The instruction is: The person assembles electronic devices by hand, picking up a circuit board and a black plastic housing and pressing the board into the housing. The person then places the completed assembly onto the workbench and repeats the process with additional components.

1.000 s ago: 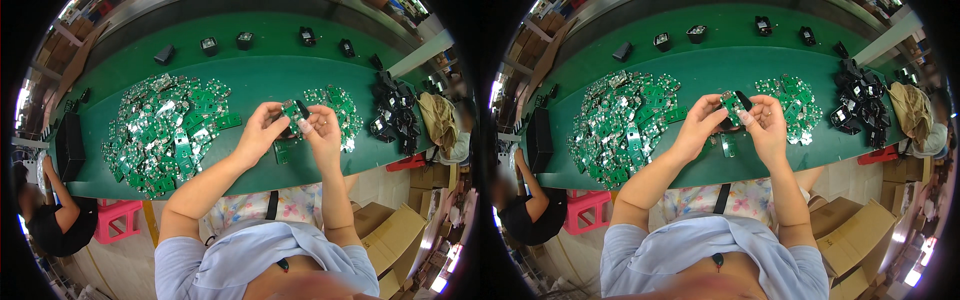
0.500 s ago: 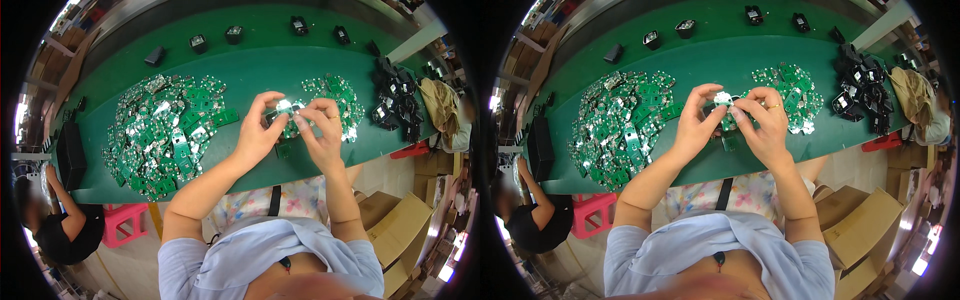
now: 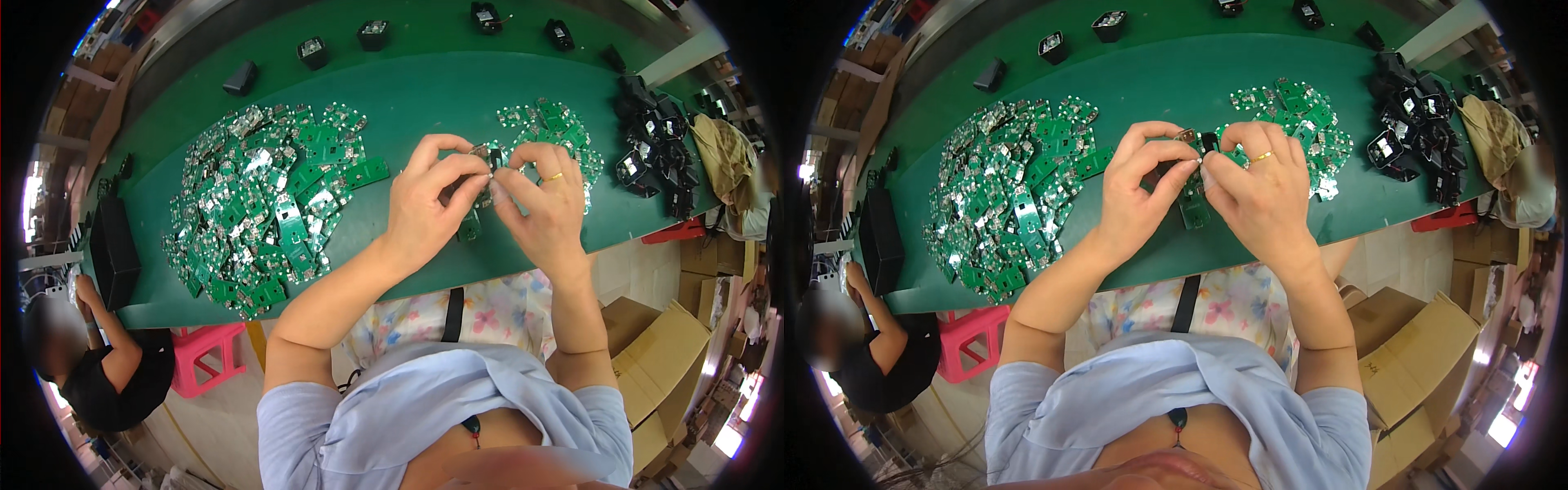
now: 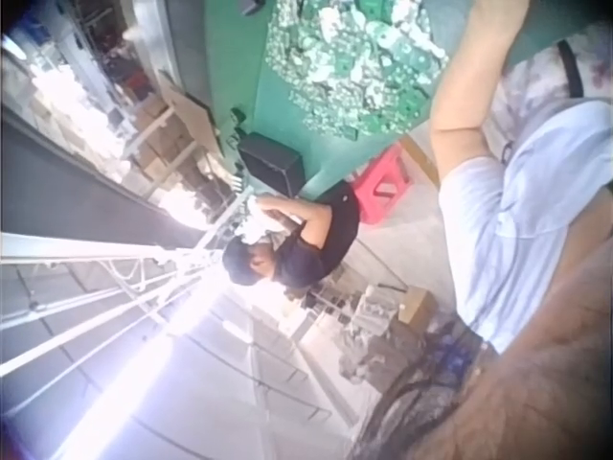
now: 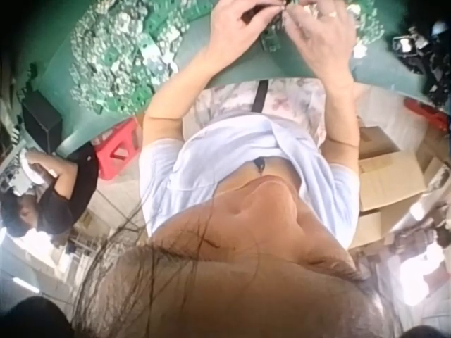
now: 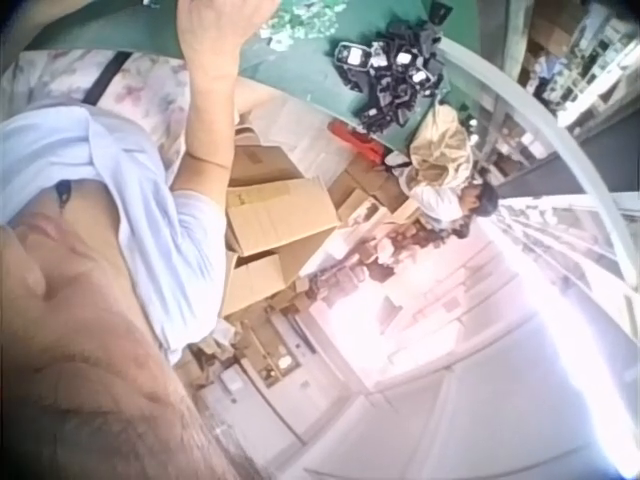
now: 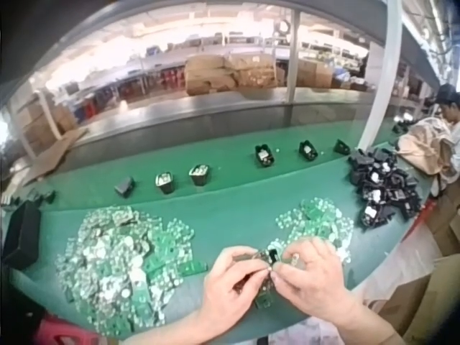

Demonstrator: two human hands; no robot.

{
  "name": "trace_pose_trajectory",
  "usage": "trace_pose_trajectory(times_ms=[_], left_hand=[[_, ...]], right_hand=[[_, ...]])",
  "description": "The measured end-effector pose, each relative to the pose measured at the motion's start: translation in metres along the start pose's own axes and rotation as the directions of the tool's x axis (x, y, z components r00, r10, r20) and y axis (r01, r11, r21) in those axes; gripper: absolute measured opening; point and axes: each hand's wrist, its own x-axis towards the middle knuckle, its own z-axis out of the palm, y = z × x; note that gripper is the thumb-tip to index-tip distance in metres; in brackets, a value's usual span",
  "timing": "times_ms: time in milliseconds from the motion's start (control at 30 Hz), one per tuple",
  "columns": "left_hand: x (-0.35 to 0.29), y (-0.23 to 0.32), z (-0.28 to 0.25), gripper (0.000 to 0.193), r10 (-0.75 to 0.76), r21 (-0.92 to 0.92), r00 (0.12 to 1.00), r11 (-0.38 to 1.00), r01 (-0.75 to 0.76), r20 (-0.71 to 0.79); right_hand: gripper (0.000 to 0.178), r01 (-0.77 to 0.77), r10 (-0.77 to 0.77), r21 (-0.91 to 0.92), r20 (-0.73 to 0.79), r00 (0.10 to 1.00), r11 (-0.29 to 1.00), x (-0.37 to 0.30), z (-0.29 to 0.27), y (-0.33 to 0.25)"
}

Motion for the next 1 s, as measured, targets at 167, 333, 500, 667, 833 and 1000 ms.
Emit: trace_pose_trajectory(times_ms=[167, 333, 500, 667, 833, 1000], left_hand=[[0.002, -0.004, 0.0, 0.009, -0.043, -0.115, 0.998, 0.993, 0.038, -0.039], [0.003, 0.003, -0.004, 0.013, -0.361, -0.355, 0.902, 0.832, 0.426, 0.238], [0.0, 0.005, -0.004, 0.025, -0.304, -0.42, 0.94, 0.841, 0.341, 0.156], [-0.003, 0.002, 0.005, 0.027, -0.318, -0.408, 0.948, 0.862, 0.3, 0.025], [-0.003, 0.0, 0.001, 0.028, -0.254, -0.257, 0.965, 0.93, 0.263, 0.07], [-0.002, 0.003, -0.001, 0.028, -0.258, -0.17, 0.96, 0.947, 0.273, 0.108]], right_hand=[[0.013, -0.148, 0.156, 0.213, -0.021, 0.988, 0.966, -0.004, 0.007, -0.001], [0.011, -0.236, 0.279, 0.418, -0.046, 0.959, 0.877, -0.013, 0.012, 0.0], [0.012, -0.161, 0.184, 0.255, -0.072, 0.98, 0.953, -0.012, 0.006, 0.0], [0.015, -0.012, 0.022, 0.13, -0.074, 0.997, 0.991, -0.01, 0.0, 0.005], [0.017, 0.031, -0.027, 0.064, -0.053, 0.998, 0.997, -0.008, -0.001, 0.005], [0.019, 0.015, -0.014, 0.043, -0.026, 1.0, 0.999, -0.01, 0.0, 0.004]])
